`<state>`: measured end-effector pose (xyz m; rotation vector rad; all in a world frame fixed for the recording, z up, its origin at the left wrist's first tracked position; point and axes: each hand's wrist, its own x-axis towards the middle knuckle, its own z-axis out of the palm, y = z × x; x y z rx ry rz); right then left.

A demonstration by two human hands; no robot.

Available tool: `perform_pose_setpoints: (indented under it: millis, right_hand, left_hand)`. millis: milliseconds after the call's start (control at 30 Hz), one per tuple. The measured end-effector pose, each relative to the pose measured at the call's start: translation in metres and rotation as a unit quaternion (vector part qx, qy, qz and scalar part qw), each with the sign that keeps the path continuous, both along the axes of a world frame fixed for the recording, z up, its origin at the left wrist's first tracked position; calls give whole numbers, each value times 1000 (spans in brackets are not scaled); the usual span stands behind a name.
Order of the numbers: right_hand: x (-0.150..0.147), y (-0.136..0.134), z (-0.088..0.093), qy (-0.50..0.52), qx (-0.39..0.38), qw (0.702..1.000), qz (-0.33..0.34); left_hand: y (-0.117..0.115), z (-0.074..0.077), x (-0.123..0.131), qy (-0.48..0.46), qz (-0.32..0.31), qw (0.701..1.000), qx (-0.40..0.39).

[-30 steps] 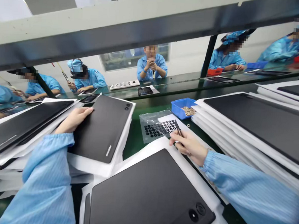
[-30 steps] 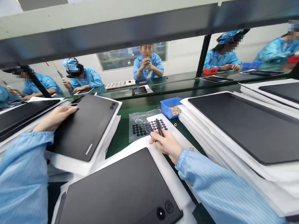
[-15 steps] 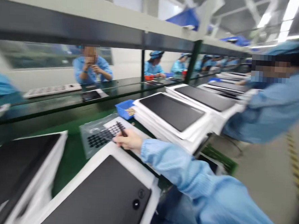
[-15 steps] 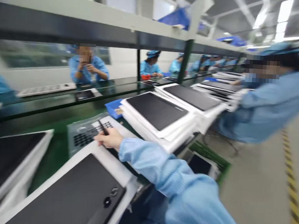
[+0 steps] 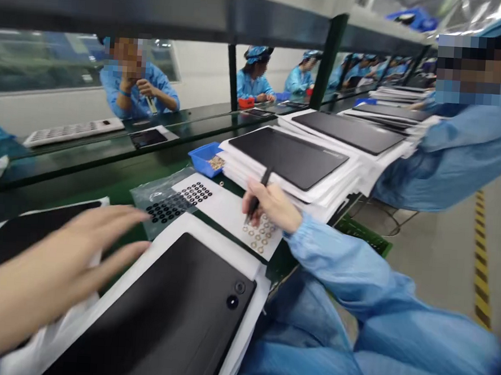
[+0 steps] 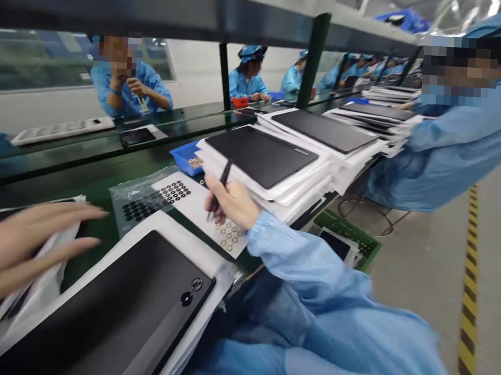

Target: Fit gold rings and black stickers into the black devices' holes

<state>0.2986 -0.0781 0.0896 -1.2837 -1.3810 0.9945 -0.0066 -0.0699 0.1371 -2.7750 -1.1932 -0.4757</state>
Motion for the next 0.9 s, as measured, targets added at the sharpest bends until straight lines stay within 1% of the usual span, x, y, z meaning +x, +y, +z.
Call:
perform_pose_setpoints:
  millis: [33,100,133,200,267,367,433,567,700,800,900]
  right_hand:
    - [7,-8,-6,-25,-8,1000,-1]
    - [16,-22,-22,-61,-6,998,-2]
    - [19,-27,-31,-67,-3,998,-8]
    - [23,-34,-46,-53,-2,998,-32]
    - [23,-37,-58,-27,-6,998,-58]
    - [22,-38,-66,-25,3,996,-89]
    - [19,-39,-68,-55,21,993,-107]
    - [17,-40,-68,-87,47,987,-125]
    - [19,-39,-70,-89,44,988,-114]
    - [18,-43,-68,-42,41,993,-98]
    - [8,-55,-63,77,54,992,-81]
  left_hand:
    - [-2,-6,19,30,-57,998,-12]
    - [0,-19,62,78,-170,981,-48]
    - [2,-27,83,92,-204,972,-67]
    - [8,-42,115,87,-244,960,-105]
    - [13,-57,131,65,-272,949,-149]
    - [19,-73,135,42,-292,937,-188]
    - [20,-77,132,46,-289,937,-193]
    - [20,-75,131,62,-277,939,-194]
    - [19,-73,131,60,-280,939,-192]
    - [22,-76,133,55,-293,936,-187]
    - [25,-78,134,55,-308,934,-174]
